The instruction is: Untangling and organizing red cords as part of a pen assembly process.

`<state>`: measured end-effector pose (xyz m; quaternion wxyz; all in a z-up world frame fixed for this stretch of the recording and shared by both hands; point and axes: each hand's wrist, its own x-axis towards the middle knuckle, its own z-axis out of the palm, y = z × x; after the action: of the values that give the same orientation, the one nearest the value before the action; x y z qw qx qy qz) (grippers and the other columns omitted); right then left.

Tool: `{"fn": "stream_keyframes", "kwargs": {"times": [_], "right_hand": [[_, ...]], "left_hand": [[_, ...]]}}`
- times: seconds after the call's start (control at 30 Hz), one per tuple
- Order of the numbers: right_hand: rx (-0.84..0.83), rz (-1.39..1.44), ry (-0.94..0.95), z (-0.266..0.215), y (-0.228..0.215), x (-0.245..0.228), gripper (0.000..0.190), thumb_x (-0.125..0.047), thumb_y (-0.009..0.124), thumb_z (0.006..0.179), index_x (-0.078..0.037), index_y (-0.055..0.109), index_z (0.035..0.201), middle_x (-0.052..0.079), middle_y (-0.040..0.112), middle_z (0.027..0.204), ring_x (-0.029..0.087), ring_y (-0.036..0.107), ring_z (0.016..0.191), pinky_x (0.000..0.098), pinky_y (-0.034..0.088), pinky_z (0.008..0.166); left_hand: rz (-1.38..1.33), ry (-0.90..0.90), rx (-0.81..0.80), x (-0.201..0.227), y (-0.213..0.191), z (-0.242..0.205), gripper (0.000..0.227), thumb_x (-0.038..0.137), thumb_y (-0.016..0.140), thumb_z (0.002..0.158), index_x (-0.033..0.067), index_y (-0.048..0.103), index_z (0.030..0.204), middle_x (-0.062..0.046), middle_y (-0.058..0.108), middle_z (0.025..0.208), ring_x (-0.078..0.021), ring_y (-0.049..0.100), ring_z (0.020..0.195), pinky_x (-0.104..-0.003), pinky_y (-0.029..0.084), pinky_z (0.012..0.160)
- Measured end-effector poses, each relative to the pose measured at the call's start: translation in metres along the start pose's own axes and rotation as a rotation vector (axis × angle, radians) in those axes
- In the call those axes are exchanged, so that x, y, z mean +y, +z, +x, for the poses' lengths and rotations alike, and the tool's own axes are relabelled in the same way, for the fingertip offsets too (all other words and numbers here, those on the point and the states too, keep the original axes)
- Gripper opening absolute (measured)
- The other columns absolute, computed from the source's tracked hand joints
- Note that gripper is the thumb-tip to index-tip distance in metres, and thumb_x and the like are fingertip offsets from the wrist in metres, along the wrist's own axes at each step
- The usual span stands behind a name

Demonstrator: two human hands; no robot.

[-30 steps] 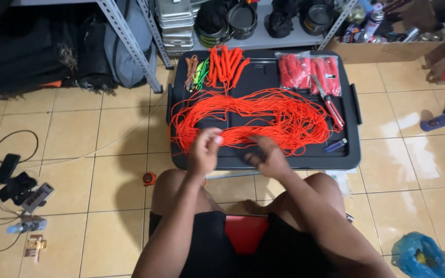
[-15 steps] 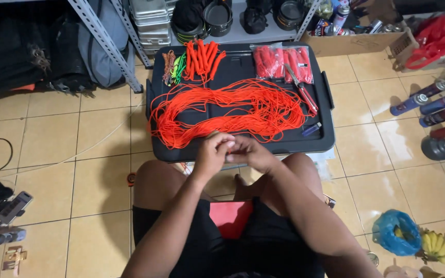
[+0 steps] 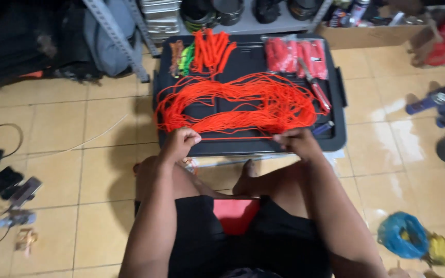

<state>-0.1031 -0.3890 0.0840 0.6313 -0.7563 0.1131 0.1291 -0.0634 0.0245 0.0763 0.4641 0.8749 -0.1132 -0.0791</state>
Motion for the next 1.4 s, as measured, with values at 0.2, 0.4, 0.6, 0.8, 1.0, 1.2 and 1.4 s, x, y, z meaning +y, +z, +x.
{"fn": "stream_keyframes", "kwargs": {"times": [0.2,0.4,0.6,0.8,1.0,1.2,1.4], "right_hand": [[0.052,-0.019,0.028,-0.002,-0.014,0.005,0.013,-0.009,0.081,0.087,-0.001,0.078,0.096,0.017,0.065,0.07,0.018,0.057,0.061,0.0302,0.049,0.056],[0.226,-0.219,0.146,-0.013,-0.053,-0.007,0.034,-0.024,0.086,0.089,-0.008,0.062,0.072,0.002,0.05,0.065,0.012,0.043,0.061,0.0323,0.038,0.056],[0.231,-0.183,0.096,0.007,-0.156,0.12,0.04,0.013,0.063,0.076,0.007,0.075,0.113,0.018,0.073,0.089,0.021,0.064,0.075,0.0345,0.052,0.059],[0.517,-0.23,0.152,0.009,-0.18,0.142,0.015,-0.011,0.081,0.087,0.0,0.076,0.095,0.019,0.066,0.067,0.019,0.06,0.051,0.029,0.056,0.051],[0.692,-0.202,0.161,0.028,-0.207,0.173,0.013,-0.016,0.076,0.093,-0.003,0.074,0.095,0.016,0.066,0.064,0.023,0.066,0.049,0.0328,0.059,0.049],[0.756,-0.154,0.116,0.034,-0.206,0.178,0.012,-0.009,0.068,0.097,0.002,0.07,0.101,0.016,0.062,0.071,0.023,0.064,0.055,0.0346,0.057,0.053],[0.859,-0.415,0.257,0.051,-0.21,0.193,0.014,-0.027,0.079,0.091,-0.015,0.077,0.098,0.015,0.071,0.086,0.036,0.07,0.09,0.0467,0.056,0.078]], "left_hand": [[0.041,-0.228,0.029,-0.07,-0.028,0.001,0.012,0.017,0.078,0.089,0.0094,0.081,0.097,-0.018,0.076,0.088,-0.0334,0.073,0.086,-0.041,0.054,0.077],[0.11,-0.479,0.109,-0.089,-0.052,-0.011,0.004,0.016,0.083,0.081,0.0132,0.079,0.08,-0.003,0.08,0.082,-0.0113,0.074,0.079,-0.028,0.054,0.077],[0.464,-0.326,-0.036,-0.206,-0.035,0.007,0.02,0.036,0.086,0.074,0.0184,0.083,0.083,-0.006,0.079,0.082,-0.0213,0.076,0.077,-0.038,0.055,0.068],[0.41,-0.503,0.0,-0.147,-0.043,0.003,0.019,0.025,0.082,0.085,0.0083,0.084,0.093,-0.018,0.079,0.094,-0.0385,0.074,0.102,-0.046,0.059,0.088],[0.426,-0.646,0.042,-0.155,-0.042,-0.003,0.007,0.023,0.081,0.082,0.0236,0.084,0.089,-0.006,0.081,0.092,-0.0334,0.075,0.1,-0.043,0.059,0.087],[0.406,-0.712,0.148,-0.174,-0.041,0.001,0.008,0.018,0.08,0.085,0.0212,0.083,0.091,-0.011,0.08,0.093,-0.0371,0.074,0.097,-0.046,0.06,0.082],[0.437,-0.778,0.207,-0.201,-0.041,0.001,0.005,0.023,0.081,0.084,0.0254,0.083,0.089,-0.008,0.079,0.088,-0.0351,0.075,0.093,-0.044,0.061,0.076]]}}
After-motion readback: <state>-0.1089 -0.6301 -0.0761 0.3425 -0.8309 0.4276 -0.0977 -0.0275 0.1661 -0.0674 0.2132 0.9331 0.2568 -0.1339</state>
